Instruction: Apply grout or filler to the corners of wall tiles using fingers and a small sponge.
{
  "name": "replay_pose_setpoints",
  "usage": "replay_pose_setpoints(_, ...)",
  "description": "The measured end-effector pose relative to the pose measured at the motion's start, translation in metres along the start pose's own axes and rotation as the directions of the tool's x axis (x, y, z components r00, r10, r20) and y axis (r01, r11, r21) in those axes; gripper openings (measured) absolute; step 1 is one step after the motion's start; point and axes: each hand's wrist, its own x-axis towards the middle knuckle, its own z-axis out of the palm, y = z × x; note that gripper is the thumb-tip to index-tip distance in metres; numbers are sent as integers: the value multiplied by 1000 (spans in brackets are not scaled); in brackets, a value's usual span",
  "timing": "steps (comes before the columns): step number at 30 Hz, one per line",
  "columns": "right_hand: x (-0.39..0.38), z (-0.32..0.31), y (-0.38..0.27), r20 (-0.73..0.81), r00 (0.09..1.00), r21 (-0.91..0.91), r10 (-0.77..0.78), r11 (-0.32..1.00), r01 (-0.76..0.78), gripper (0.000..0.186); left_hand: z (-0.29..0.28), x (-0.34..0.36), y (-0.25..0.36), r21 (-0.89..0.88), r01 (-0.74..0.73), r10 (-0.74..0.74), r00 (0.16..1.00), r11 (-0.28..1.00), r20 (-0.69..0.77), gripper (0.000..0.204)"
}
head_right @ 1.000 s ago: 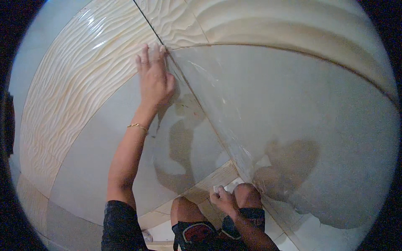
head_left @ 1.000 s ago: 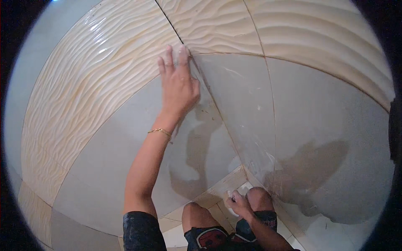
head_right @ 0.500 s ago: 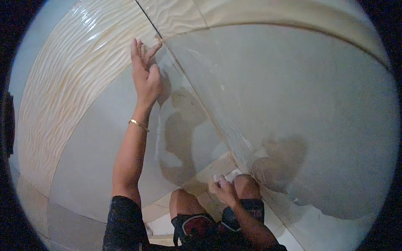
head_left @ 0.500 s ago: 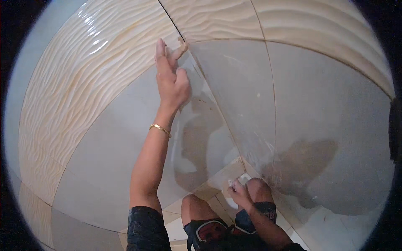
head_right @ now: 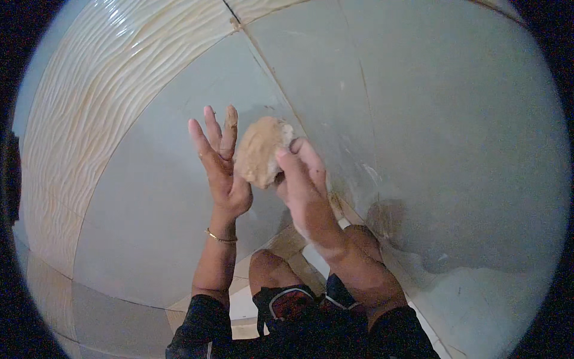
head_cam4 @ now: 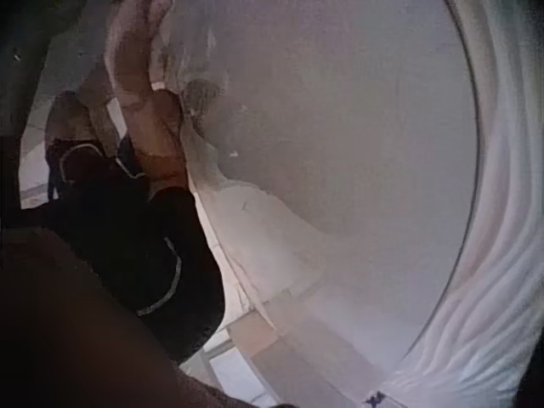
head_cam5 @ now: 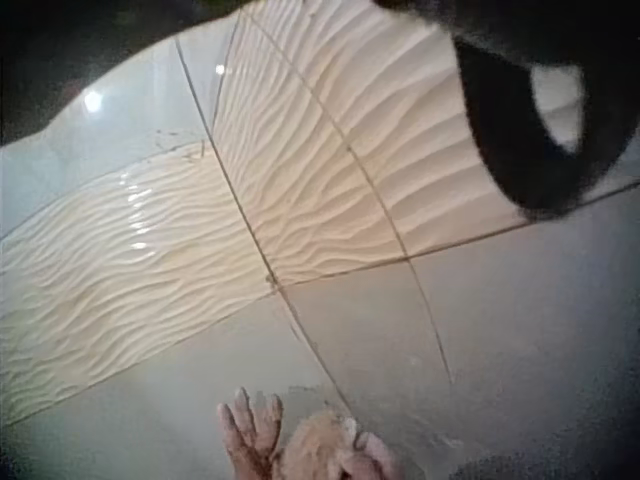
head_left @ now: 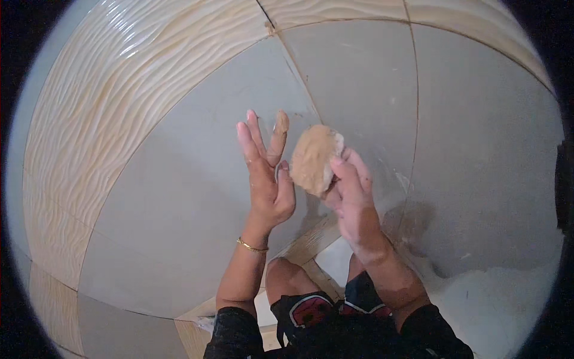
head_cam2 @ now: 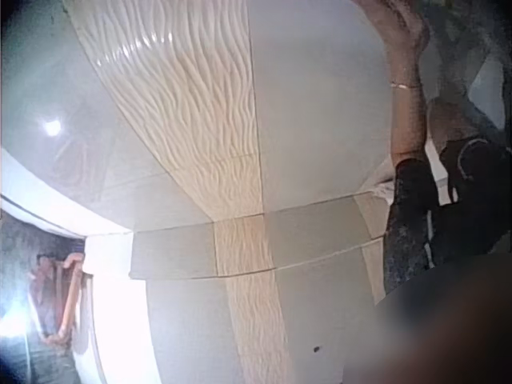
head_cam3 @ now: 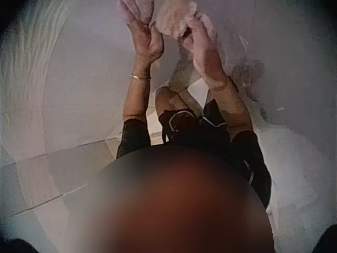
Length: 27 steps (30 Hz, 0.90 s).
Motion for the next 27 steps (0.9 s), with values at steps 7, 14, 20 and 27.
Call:
replay_pose_setpoints(7, -10, 25, 36, -92, 996, 60, -18, 998, 24, 21, -9, -17, -5, 372, -146, 154, 988, 917, 9, 123)
replay_pose_setpoints(14, -10, 36, 43, -84, 994, 52, -71, 996, 76, 18, -29, -35, 3, 671, -196, 196, 978, 715, 77, 102)
replay_pose_setpoints(20, -7, 54, 29, -220, 974, 22, -63, 997, 70, 16, -46, -52, 12, 675, -191, 183, 980, 713, 84, 89)
replay_pose_setpoints(27, -15, 24, 34, 56, 998, -141, -35, 989, 43, 20, -53, -21, 37, -50, -40, 35, 993, 998, -116, 80)
